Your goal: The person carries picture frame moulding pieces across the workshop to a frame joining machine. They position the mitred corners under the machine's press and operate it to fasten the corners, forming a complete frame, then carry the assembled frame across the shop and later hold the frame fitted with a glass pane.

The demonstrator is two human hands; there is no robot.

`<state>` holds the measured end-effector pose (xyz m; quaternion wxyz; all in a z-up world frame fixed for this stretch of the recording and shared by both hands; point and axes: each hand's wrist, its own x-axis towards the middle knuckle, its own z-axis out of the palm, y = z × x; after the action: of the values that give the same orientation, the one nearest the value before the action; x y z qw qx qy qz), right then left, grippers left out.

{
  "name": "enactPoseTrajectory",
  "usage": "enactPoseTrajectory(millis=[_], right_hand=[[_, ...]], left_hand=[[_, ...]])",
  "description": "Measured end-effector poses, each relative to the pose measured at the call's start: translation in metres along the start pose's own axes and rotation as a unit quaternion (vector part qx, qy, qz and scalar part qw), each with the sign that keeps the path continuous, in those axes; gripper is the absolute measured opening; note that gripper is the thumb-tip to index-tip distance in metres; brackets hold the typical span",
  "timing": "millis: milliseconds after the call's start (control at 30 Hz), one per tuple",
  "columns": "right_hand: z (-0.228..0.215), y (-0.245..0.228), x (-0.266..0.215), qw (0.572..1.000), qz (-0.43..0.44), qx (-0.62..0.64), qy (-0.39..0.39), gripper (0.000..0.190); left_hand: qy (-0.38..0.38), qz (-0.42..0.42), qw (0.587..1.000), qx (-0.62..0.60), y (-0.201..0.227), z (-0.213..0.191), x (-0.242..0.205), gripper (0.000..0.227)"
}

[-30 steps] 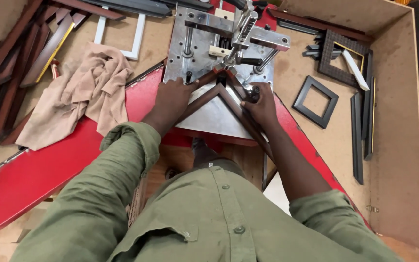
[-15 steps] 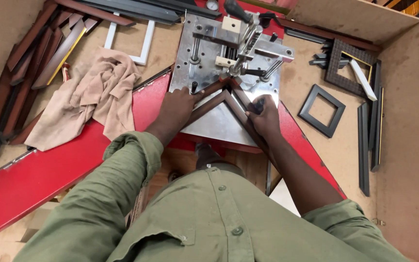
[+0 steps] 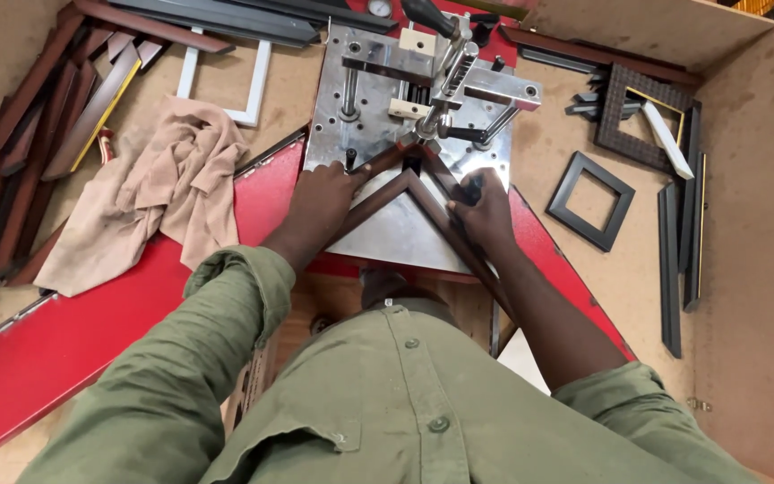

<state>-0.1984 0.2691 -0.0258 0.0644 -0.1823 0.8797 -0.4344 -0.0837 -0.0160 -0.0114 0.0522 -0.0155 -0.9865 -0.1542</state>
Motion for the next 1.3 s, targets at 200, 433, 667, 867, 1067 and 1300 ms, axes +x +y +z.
enactPoseTrajectory(millis=[200, 433, 667, 867, 1067, 1300], right_hand=[[0.002, 0.006, 0.002, 1.0, 0.001, 0.007, -0.002, 0.048], [-0.006, -0.05, -0.019, 0.996, -0.05, -0.041, 0.063, 0.051], [0.045, -0.061, -0.017, 0.908, -0.359, -0.198, -0.091, 0.038], [0.004, -0.052, -0.032, 0.836, -0.396, -0.24, -0.296, 0.038], [-0.095, 0.004, -0.079, 0.904, -0.355, -0.064, -0.228, 0.038], [-0.22, 0.049, -0.076, 0.925, -0.194, -0.24, 0.221, 0.03]], left_hand=[[0.011, 0.002, 1.0, 0.02, -0.002, 0.005, 0.001, 0.031], [0.021, 0.014, 0.998, 0.049, -0.009, 0.01, -0.001, 0.039], [0.046, 0.04, 0.998, 0.022, 0.014, -0.01, -0.027, 0.038], [-0.073, 0.047, 0.996, -0.024, 0.015, 0.01, -0.057, 0.044], [-0.089, 0.109, 0.99, 0.001, 0.052, 0.002, -0.02, 0.031], [0.163, 0.279, 0.946, -0.008, 0.093, 0.024, 0.022, 0.051]])
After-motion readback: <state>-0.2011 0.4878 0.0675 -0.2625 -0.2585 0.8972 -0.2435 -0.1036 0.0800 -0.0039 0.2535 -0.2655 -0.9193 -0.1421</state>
